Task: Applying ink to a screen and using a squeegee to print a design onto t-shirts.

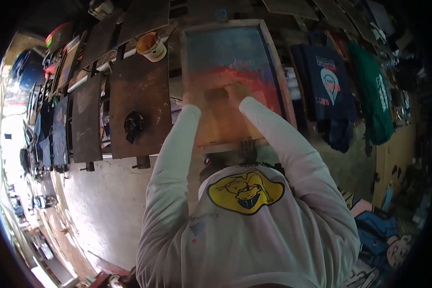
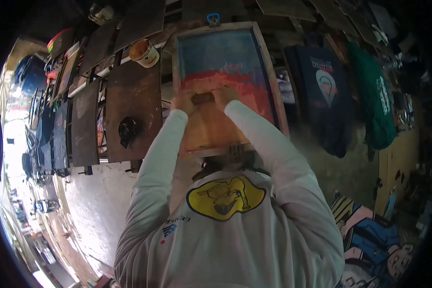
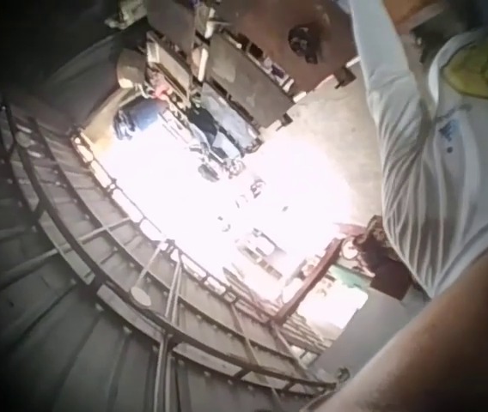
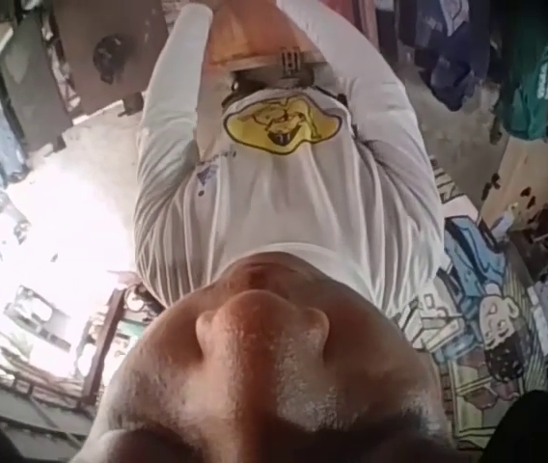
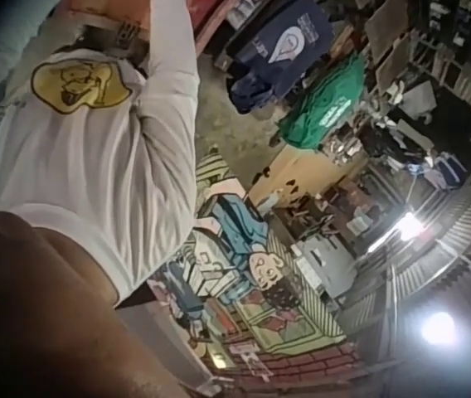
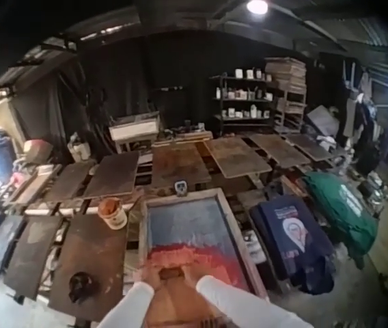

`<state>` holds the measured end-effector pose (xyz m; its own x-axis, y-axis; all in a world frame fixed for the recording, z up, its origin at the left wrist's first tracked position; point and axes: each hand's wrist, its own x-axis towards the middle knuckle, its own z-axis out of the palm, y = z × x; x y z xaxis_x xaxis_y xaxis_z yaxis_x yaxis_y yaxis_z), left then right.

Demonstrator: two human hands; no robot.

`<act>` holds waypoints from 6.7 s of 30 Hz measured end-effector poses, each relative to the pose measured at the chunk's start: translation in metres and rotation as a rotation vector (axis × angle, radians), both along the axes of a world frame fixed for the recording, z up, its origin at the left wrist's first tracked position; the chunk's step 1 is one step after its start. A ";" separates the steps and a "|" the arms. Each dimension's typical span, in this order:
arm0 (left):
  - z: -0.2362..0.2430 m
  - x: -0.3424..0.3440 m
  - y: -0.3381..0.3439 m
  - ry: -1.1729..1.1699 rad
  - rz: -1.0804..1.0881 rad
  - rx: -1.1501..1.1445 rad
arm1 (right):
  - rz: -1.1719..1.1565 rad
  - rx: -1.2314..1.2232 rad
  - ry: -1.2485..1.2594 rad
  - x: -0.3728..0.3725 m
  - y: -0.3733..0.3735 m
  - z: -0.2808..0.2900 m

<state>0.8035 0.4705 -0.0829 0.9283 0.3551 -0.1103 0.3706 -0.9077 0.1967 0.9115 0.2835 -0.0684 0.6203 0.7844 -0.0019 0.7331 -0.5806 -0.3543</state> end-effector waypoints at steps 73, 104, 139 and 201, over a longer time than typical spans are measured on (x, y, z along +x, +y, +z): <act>0.079 0.128 -0.072 0.143 -1.290 0.071 | -0.830 0.053 0.180 -0.123 -0.057 0.037; 0.041 -0.088 -0.021 -0.038 -0.155 -0.198 | -0.003 -0.085 -0.070 -0.105 -0.034 0.012; 0.051 -0.063 -0.113 -0.385 0.463 -0.330 | 0.471 -0.103 -0.349 0.056 0.078 0.030; 0.032 -0.103 -0.125 -0.059 0.400 -0.258 | 0.807 -0.003 -0.351 0.016 0.102 0.001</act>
<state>0.7007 0.3456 -0.0510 0.7319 0.6535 -0.1932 0.6622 -0.6153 0.4277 0.9279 0.3851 -0.0678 -0.1578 0.9840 0.0824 0.9865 0.1608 -0.0304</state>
